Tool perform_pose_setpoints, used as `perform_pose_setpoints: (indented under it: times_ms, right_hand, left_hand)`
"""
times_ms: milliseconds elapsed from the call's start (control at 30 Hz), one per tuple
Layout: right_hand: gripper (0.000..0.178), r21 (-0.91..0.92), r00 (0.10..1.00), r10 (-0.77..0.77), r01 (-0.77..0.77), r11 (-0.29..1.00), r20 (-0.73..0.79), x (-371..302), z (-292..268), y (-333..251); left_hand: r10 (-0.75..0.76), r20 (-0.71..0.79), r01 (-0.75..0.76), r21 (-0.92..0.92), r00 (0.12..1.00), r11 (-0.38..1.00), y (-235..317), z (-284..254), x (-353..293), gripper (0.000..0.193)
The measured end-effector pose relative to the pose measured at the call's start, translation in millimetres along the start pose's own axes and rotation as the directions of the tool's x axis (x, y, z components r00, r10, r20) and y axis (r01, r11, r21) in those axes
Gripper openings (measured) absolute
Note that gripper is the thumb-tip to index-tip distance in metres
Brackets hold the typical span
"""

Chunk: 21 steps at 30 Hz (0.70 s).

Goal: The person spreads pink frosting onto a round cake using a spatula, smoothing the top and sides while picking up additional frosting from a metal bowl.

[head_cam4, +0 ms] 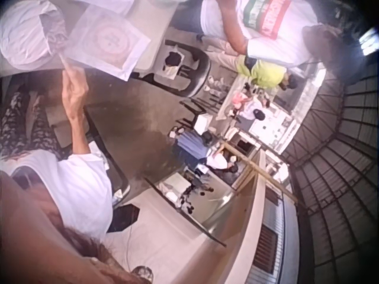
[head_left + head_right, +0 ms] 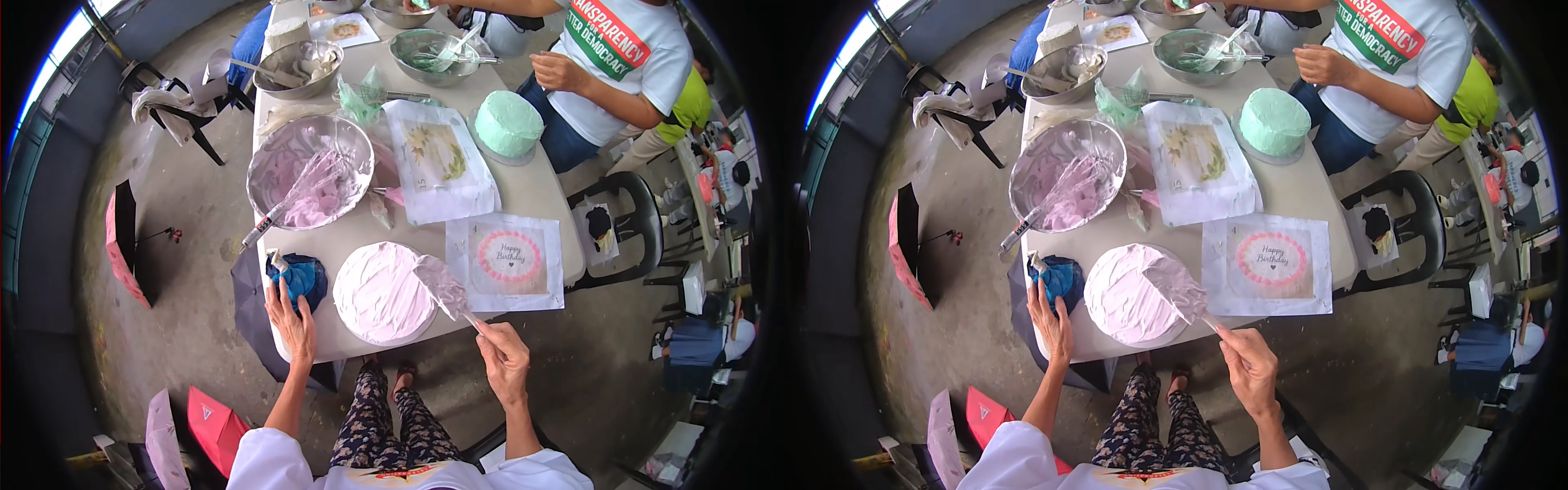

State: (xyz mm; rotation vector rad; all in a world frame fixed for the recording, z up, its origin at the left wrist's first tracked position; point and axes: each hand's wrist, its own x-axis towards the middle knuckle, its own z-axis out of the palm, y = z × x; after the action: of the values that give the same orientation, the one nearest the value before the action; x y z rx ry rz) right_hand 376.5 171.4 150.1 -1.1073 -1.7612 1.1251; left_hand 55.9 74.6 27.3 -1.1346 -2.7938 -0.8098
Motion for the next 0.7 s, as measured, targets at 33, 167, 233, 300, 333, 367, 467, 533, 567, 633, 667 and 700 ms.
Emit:
perform_pose_setpoints:
  times_ms: [33,167,233,300,333,367,467,533,567,633,667,700]
  right_hand:
    - [0.028,0.000,1.000,0.006,-0.006,1.000,-0.001,-0.8,0.8,0.5]
    - [0.028,0.013,1.000,0.005,-0.005,1.000,0.002,-3.0,4.8,-2.0]
    - [0.029,0.006,1.000,-0.010,0.010,1.000,0.004,-4.9,6.6,-2.8]
    - [0.029,0.017,1.000,-0.007,0.007,1.000,0.014,-6.2,5.5,-1.8]
    - [0.029,0.014,1.000,-0.001,0.000,1.000,0.016,-7.4,5.0,-0.8]
    - [0.030,0.021,1.000,-0.014,0.014,1.000,0.006,-7.3,4.4,1.3]
    - [0.030,0.023,1.000,-0.018,0.018,1.000,-0.002,-7.2,4.9,1.8]
    - [0.030,0.021,1.000,-0.012,0.012,1.000,0.000,-9.6,7.5,2.1]
    - [0.030,0.014,1.000,-0.005,0.005,1.000,0.003,-10.1,7.3,2.5]
    - [0.030,0.005,1.000,0.001,-0.001,1.000,0.008,-11.9,7.1,3.2]
    - [0.031,-0.011,1.000,-0.012,0.012,1.000,0.004,-12.8,7.4,3.3]
    - [0.031,-0.027,1.000,-0.025,0.025,0.999,-0.001,-13.5,7.9,3.3]
  left_hand:
    - [0.007,-0.001,-0.007,0.006,1.000,1.000,0.3,0.8,-0.8,0.055]
    - [-0.009,-0.012,0.008,-0.048,1.000,0.999,-1.4,-0.1,0.3,0.055]
    - [-0.024,-0.030,0.022,-0.068,0.999,0.997,-3.6,0.8,1.7,0.055]
    - [-0.030,-0.034,0.028,-0.073,0.999,0.997,-4.6,1.7,-1.4,0.055]
    - [-0.033,-0.028,0.031,-0.072,0.999,0.997,-3.8,3.3,-1.8,0.055]
    - [-0.016,-0.049,0.013,-0.058,0.999,0.998,-2.3,4.6,-0.6,0.054]
    - [-0.005,-0.067,0.002,-0.043,0.998,0.999,-1.9,5.1,-0.1,0.053]
    - [0.005,-0.078,-0.007,-0.029,0.997,1.000,-6.1,3.5,0.1,0.053]
    - [0.002,-0.078,-0.005,-0.032,0.997,0.999,-4.8,3.4,0.2,0.053]
    - [-0.041,-0.031,0.039,-0.055,0.999,0.998,-2.2,2.2,-1.0,0.055]
    - [-0.043,-0.036,0.040,-0.057,0.998,0.998,-3.0,2.4,-0.6,0.055]
    - [-0.027,-0.054,0.025,-0.046,0.998,0.999,-4.6,3.4,-0.4,0.054]
